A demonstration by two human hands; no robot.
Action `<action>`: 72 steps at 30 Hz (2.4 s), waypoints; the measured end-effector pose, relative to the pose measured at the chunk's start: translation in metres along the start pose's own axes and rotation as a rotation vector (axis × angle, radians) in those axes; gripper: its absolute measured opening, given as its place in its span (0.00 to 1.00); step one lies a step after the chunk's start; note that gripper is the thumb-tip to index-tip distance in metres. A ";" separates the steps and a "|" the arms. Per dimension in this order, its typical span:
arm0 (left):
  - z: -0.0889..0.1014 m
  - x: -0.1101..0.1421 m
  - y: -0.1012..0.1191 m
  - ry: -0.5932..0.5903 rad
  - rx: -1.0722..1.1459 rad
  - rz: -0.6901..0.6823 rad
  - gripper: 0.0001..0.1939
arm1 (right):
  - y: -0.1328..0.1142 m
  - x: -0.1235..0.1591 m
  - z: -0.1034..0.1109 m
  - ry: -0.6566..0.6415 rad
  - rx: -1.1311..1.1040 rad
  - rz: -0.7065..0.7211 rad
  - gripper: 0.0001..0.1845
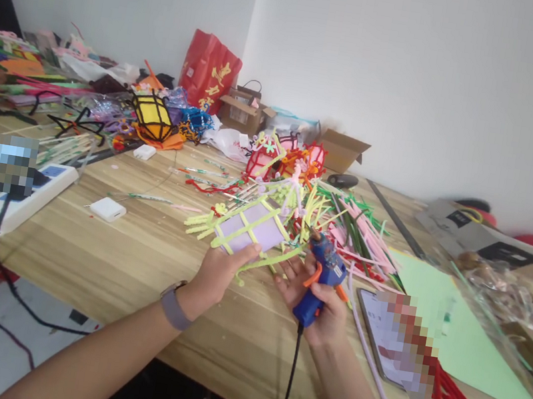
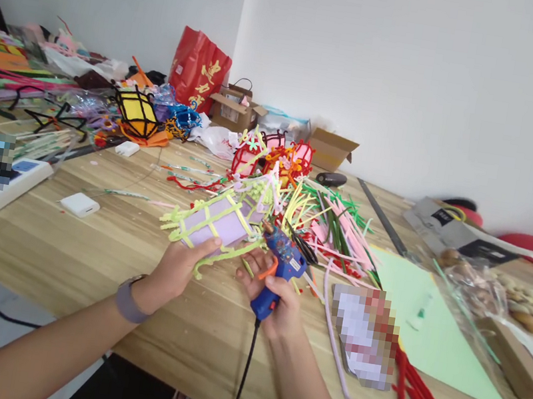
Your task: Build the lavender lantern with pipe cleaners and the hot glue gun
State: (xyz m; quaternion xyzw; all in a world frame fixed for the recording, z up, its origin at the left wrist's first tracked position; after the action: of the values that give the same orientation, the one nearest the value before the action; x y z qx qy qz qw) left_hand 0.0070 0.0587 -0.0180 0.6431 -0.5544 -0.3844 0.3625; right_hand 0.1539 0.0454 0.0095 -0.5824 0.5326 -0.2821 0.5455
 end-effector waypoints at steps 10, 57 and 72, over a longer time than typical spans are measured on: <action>0.002 -0.001 0.009 0.088 0.042 0.024 0.25 | -0.004 0.012 0.024 0.188 -0.042 0.005 0.10; 0.009 -0.011 0.000 0.123 0.162 0.026 0.25 | 0.021 0.029 0.020 0.249 0.390 -0.255 0.30; 0.007 -0.011 -0.004 0.104 0.204 0.026 0.26 | 0.026 0.031 0.022 0.265 0.390 -0.276 0.31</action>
State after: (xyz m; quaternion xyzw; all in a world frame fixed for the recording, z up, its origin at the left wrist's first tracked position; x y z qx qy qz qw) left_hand 0.0012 0.0695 -0.0238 0.6885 -0.5794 -0.2873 0.3282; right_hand 0.1746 0.0279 -0.0278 -0.4913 0.4505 -0.5248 0.5294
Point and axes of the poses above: each hand's wrist, its own x-axis away from the middle knuckle, its own z-axis out of the back of the hand, y = z × x, the point moved 7 cm from there along -x, towards the middle knuckle, and after that the axes turned 4 degrees about -x, right-handed, at the moved point
